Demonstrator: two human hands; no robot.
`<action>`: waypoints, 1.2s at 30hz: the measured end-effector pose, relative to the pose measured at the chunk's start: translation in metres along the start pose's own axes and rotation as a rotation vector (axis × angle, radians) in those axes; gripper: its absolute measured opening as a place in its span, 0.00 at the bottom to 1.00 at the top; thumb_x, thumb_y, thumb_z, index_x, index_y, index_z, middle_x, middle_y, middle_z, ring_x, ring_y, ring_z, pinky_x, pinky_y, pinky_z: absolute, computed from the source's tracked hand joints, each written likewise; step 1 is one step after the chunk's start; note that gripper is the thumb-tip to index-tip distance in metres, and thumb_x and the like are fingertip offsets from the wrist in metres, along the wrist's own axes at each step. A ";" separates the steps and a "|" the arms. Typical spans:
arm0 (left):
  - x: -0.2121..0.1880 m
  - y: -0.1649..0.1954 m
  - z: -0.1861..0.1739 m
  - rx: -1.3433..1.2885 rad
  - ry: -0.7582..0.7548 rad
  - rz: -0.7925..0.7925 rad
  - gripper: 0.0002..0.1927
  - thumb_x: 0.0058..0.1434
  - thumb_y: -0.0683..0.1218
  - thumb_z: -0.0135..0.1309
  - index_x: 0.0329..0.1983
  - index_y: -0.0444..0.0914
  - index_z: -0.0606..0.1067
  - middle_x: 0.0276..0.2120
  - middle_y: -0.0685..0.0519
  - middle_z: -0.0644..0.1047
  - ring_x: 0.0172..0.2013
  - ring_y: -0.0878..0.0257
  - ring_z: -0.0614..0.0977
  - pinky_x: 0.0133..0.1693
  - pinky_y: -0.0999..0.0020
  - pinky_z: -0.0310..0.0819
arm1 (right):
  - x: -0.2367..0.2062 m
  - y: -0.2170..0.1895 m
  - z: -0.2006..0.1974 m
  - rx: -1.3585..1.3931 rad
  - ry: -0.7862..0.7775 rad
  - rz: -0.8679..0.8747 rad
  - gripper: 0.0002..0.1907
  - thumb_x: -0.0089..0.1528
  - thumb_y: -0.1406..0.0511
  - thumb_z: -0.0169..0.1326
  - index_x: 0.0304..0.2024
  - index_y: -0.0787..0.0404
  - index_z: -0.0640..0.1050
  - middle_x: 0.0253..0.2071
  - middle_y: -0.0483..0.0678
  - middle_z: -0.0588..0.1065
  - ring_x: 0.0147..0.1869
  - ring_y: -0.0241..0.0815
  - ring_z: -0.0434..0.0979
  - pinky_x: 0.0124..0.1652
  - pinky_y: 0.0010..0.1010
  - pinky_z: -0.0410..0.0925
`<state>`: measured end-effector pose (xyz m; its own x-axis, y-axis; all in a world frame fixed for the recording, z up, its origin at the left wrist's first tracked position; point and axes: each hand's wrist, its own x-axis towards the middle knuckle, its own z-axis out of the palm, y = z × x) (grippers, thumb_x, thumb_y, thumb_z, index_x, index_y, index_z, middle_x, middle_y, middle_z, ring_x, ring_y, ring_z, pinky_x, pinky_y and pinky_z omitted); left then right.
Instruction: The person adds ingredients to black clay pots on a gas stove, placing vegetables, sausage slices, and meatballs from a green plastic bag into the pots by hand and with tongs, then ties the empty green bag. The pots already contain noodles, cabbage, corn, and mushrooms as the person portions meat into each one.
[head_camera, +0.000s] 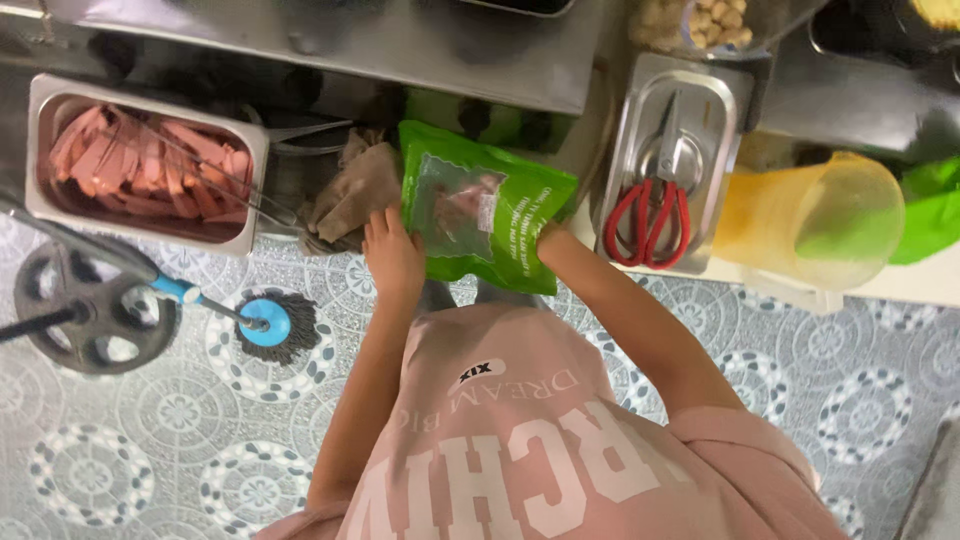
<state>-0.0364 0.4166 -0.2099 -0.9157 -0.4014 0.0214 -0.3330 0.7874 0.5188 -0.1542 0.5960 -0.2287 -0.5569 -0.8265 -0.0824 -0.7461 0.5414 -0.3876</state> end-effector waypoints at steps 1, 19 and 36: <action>0.000 -0.004 0.004 -0.021 -0.009 -0.042 0.22 0.54 0.41 0.59 0.52 0.30 0.72 0.44 0.35 0.75 0.45 0.36 0.76 0.42 0.42 0.70 | 0.007 -0.005 -0.001 -0.035 -0.056 -0.036 0.30 0.57 0.57 0.55 0.61 0.57 0.71 0.63 0.55 0.68 0.61 0.55 0.68 0.56 0.42 0.66; 0.020 -0.023 0.022 -0.430 0.055 -0.325 0.10 0.70 0.46 0.48 0.44 0.34 0.74 0.34 0.33 0.78 0.39 0.31 0.78 0.38 0.41 0.70 | 0.081 -0.034 0.025 -0.238 -0.265 -0.246 0.19 0.64 0.67 0.47 0.58 0.64 0.72 0.56 0.58 0.71 0.61 0.55 0.74 0.59 0.45 0.67; 0.019 -0.016 0.044 -0.586 0.227 -0.490 0.11 0.68 0.46 0.49 0.39 0.32 0.75 0.30 0.35 0.78 0.33 0.38 0.80 0.37 0.49 0.71 | 0.087 0.011 0.003 0.319 -0.256 -0.101 0.07 0.64 0.66 0.52 0.39 0.63 0.79 0.37 0.53 0.74 0.39 0.49 0.73 0.38 0.41 0.67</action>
<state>-0.0582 0.4169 -0.2558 -0.6063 -0.7736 -0.1843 -0.4554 0.1478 0.8779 -0.2094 0.5294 -0.2429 -0.3485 -0.9062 -0.2393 -0.6191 0.4143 -0.6671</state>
